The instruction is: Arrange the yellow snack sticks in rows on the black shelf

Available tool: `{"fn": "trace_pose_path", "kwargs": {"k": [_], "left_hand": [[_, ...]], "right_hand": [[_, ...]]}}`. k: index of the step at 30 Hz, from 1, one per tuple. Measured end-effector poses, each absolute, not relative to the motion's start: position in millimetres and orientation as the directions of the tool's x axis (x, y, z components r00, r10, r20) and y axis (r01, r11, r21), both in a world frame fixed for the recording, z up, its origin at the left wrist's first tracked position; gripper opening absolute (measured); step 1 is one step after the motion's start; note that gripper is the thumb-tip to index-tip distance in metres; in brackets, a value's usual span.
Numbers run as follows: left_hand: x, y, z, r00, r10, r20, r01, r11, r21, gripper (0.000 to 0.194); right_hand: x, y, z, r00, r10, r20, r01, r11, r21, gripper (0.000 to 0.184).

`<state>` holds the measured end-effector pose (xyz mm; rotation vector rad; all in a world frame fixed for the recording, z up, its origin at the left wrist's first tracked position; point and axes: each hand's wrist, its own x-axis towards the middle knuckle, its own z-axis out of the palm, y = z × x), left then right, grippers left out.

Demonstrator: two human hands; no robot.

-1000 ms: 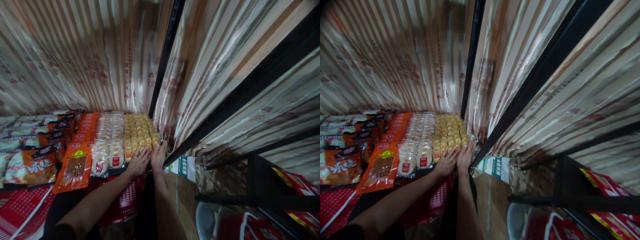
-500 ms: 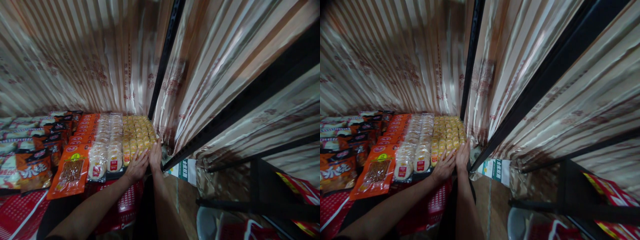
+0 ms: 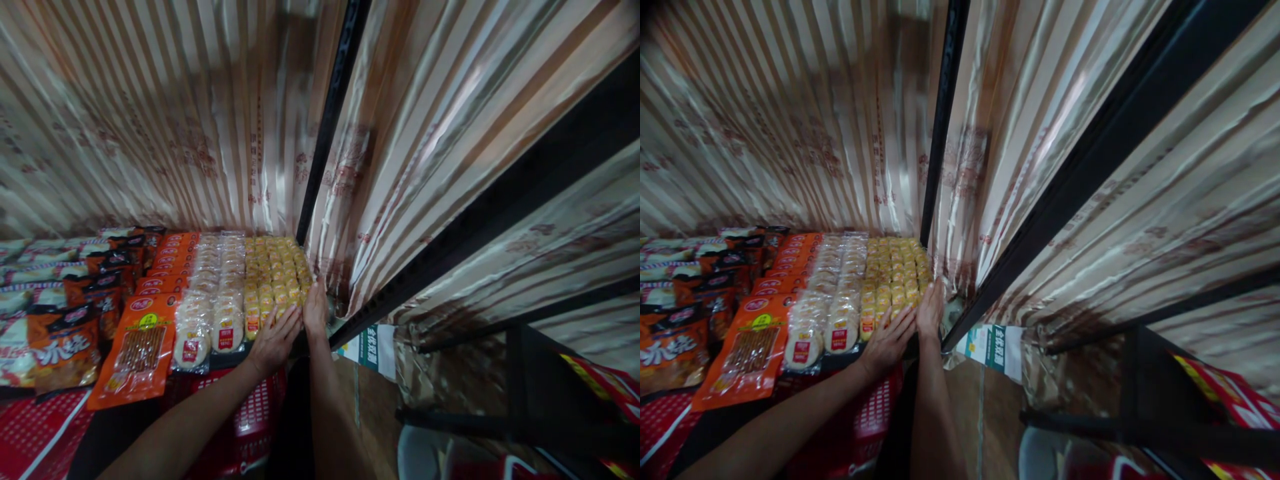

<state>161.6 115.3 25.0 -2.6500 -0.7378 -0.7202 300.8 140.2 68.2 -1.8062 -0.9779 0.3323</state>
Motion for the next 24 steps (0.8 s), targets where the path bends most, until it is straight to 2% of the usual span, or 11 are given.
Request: {"fn": "trace_pose_path", "kwargs": {"k": [5, 9, 15, 24], "left_hand": [[162.6, 115.3, 24.1, 0.741, 0.404, 0.537, 0.539, -0.834, -0.116, 0.040], [162.1, 114.4, 25.9, 0.732, 0.400, 0.552, 0.545, -0.830, -0.120, 0.040], [160.8, 113.1, 27.8, 0.746, 0.388, 0.542, 0.534, -0.834, -0.138, 0.042], [161.9, 112.7, 29.9, 0.732, 0.406, 0.547, 0.533, -0.842, -0.088, 0.041]], "right_hand": [[298.1, 141.2, 62.3, 0.587, 0.775, 0.233, 0.474, -0.096, -0.876, 0.067], [300.2, 142.3, 62.8, 0.600, 0.772, 0.211, 0.469, -0.125, -0.874, 0.065], [303.6, 147.4, 74.1, 0.569, 0.778, 0.268, 0.547, -0.114, -0.829, 0.064], [304.6, 151.7, 72.9, 0.518, 0.809, 0.276, 0.605, -0.119, -0.787, 0.062]]}}
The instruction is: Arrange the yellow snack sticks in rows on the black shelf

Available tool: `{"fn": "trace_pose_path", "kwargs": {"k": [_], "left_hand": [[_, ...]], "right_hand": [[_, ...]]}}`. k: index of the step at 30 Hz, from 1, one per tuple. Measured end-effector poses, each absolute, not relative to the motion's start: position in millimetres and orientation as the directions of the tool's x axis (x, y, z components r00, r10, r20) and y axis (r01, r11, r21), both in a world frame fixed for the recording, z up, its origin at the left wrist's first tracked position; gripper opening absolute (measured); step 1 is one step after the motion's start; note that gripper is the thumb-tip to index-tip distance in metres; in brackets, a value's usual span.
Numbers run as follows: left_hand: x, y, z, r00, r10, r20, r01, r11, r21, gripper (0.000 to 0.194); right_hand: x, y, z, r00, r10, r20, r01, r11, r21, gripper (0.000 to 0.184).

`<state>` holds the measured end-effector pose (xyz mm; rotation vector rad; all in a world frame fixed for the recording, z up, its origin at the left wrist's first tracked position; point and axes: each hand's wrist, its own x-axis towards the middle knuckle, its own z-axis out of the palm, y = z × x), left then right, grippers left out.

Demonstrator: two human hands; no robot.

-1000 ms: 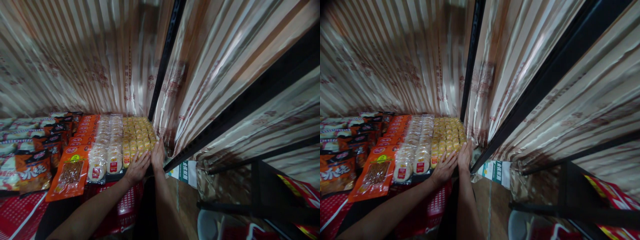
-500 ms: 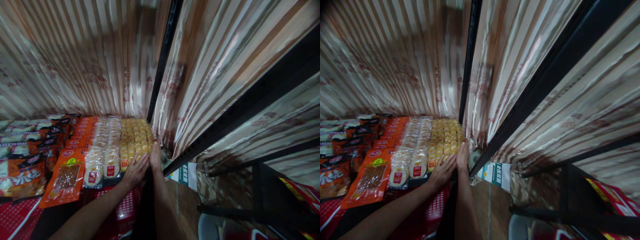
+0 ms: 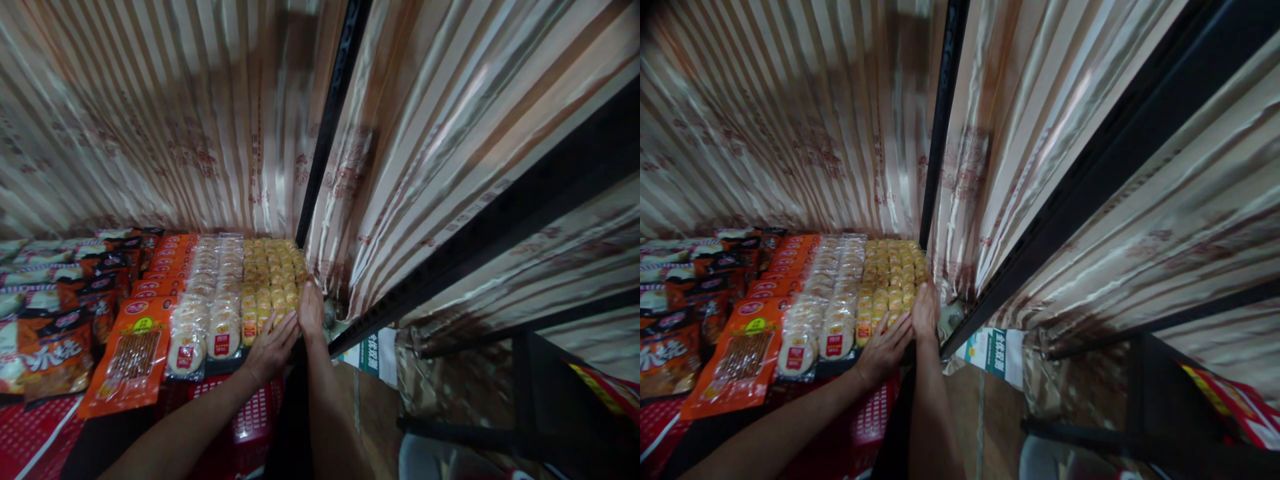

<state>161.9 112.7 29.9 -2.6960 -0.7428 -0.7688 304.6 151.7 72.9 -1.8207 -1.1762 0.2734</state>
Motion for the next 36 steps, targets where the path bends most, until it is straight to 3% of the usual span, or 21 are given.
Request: {"fn": "trace_pose_path", "kwargs": {"k": [13, 21, 29, 36], "left_hand": [[160.5, 114.1, 25.8, 0.758, 0.379, 0.530, 0.512, -0.850, -0.125, 0.046], [160.6, 113.6, 24.3, 0.745, 0.359, 0.563, 0.500, -0.858, -0.116, 0.040], [159.7, 113.7, 28.1, 0.753, 0.356, 0.553, 0.524, -0.833, -0.178, 0.039], [151.4, 95.9, 28.2, 0.749, 0.373, 0.547, 0.540, -0.823, -0.178, 0.042]], "right_hand": [[308.8, 166.3, 77.5, 0.487, 0.820, 0.301, 0.631, -0.091, -0.771, 0.062], [293.5, 127.1, 82.6, 0.601, 0.616, 0.509, 0.641, 0.009, -0.768, 0.059], [258.5, 47.6, 22.1, 0.423, 0.725, 0.543, 0.753, 0.052, -0.656, 0.052], [264.7, 42.6, 12.8, 0.423, 0.791, 0.442, 0.743, -0.023, -0.669, 0.055]]}}
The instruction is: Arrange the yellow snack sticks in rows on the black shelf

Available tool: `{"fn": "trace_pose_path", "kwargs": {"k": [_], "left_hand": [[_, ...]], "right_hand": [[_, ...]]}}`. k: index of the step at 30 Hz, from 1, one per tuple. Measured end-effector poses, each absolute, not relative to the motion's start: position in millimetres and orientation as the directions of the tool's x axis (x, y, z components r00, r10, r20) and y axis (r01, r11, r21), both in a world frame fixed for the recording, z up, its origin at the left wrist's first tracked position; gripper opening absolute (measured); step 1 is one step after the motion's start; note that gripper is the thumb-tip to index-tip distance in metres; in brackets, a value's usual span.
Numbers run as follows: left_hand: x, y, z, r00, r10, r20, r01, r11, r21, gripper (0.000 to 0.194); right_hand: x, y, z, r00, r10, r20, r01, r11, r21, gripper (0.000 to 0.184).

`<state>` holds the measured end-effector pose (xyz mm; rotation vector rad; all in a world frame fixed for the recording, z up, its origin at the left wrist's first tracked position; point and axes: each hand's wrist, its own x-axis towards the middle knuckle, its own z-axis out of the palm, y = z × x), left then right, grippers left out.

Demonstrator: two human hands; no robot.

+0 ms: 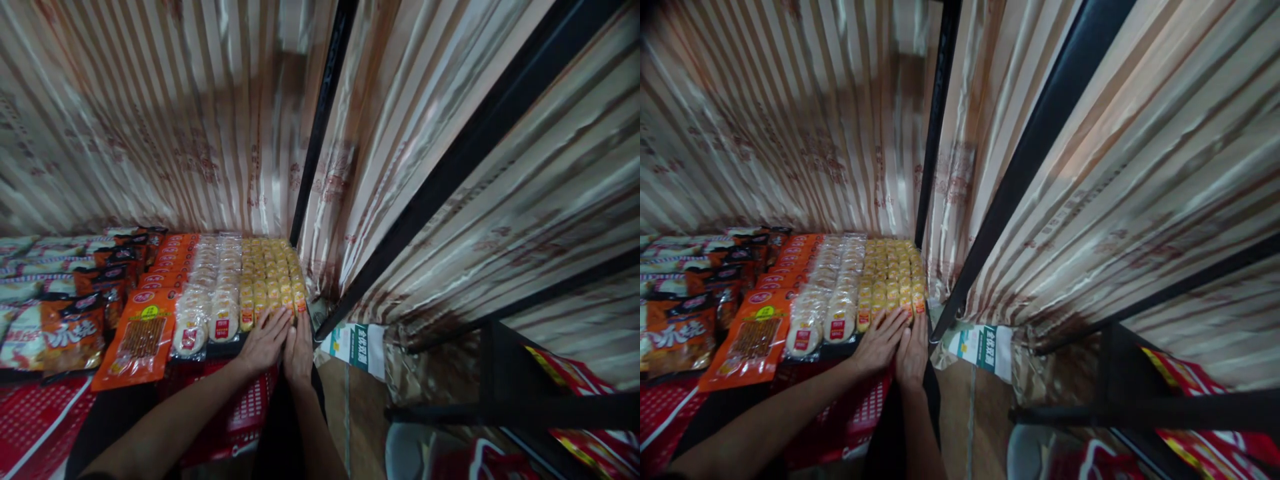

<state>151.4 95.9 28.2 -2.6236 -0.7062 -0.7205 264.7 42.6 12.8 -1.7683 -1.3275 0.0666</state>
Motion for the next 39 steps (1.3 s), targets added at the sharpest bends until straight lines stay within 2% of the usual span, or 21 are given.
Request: {"fn": "trace_pose_path", "kwargs": {"k": [5, 18, 25, 34, 39], "left_hand": [[143.5, 85.6, 17.6, 0.745, 0.388, 0.542, 0.551, -0.817, -0.172, 0.045], [152.5, 87.4, 25.5, 0.751, 0.400, 0.526, 0.541, -0.829, -0.143, 0.045], [162.2, 93.7, 28.2, 0.736, 0.408, 0.540, 0.558, -0.818, -0.142, 0.041], [164.2, 93.1, 31.7, 0.747, 0.400, 0.531, 0.528, -0.842, -0.109, 0.042], [161.9, 91.5, 31.5, 0.756, 0.399, 0.518, 0.518, -0.849, -0.102, 0.043]], "right_hand": [[263.6, 47.5, 15.4, 0.438, 0.798, 0.414, 0.738, -0.056, -0.672, 0.057], [263.2, 49.2, 12.9, 0.500, 0.761, 0.413, 0.699, -0.072, -0.712, 0.056], [263.2, 46.9, 11.4, 0.439, 0.771, 0.461, 0.743, -0.023, -0.669, 0.054], [264.2, 46.4, 10.2, 0.423, 0.799, 0.428, 0.749, -0.042, -0.661, 0.053], [264.2, 45.2, 7.1, 0.407, 0.778, 0.478, 0.778, -0.021, -0.628, 0.053]]}}
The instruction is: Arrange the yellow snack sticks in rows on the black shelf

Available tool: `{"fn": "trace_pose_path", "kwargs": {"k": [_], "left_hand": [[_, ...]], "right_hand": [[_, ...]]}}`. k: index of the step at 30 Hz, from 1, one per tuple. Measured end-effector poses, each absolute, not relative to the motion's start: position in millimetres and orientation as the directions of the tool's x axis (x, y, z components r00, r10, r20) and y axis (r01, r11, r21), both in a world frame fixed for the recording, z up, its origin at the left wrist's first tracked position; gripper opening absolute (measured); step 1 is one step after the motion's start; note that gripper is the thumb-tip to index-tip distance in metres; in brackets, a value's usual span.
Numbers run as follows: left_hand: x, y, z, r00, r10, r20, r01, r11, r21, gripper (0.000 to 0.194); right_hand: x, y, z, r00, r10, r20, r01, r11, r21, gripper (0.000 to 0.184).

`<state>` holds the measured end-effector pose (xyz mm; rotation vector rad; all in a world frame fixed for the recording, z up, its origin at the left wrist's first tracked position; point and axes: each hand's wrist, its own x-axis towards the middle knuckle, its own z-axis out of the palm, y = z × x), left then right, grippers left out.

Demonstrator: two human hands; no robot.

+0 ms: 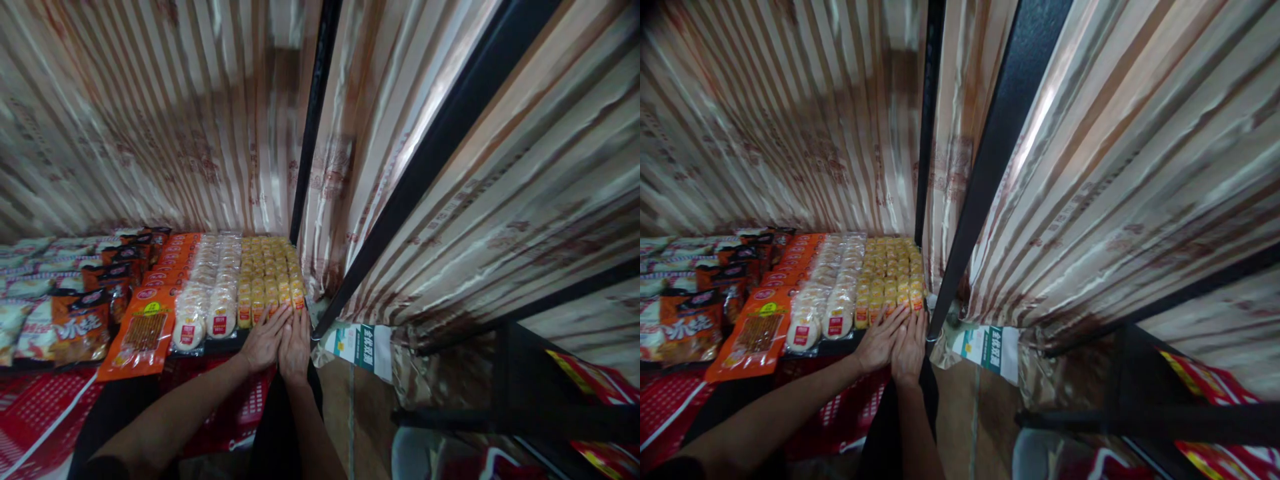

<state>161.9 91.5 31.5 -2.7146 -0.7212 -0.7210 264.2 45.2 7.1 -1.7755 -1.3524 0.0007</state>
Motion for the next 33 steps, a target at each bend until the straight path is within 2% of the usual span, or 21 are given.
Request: {"fn": "trace_pose_path", "kwargs": {"k": [6, 12, 23, 29, 33], "left_hand": [[149.5, 78.5, 21.9, 0.688, 0.419, 0.593, 0.570, -0.818, -0.083, 0.044], [126.5, 60.9, 14.8, 0.609, 0.507, 0.610, 0.666, -0.745, -0.045, 0.042], [114.8, 58.7, 26.2, 0.609, 0.554, 0.567, 0.683, -0.730, -0.021, 0.043], [117.5, 70.2, 42.1, 0.518, 0.635, 0.573, 0.753, -0.657, 0.047, 0.047], [127.9, 90.7, 58.1, 0.414, 0.704, 0.577, 0.808, -0.576, 0.124, 0.046]], "right_hand": [[260.4, 41.2, 4.6, 0.366, 0.768, 0.526, 0.800, 0.028, -0.599, 0.051], [247.8, 31.4, 7.0, 0.315, 0.766, 0.561, 0.831, 0.062, -0.553, 0.050], [238.2, 31.7, 0.4, 0.260, 0.825, 0.501, 0.882, 0.008, -0.471, 0.053], [241.0, 48.9, 33.0, 0.242, 0.792, 0.560, 0.916, 0.003, -0.401, 0.052], [248.9, 86.0, 71.0, 0.195, 0.795, 0.574, 0.958, -0.027, -0.287, 0.051]]}}
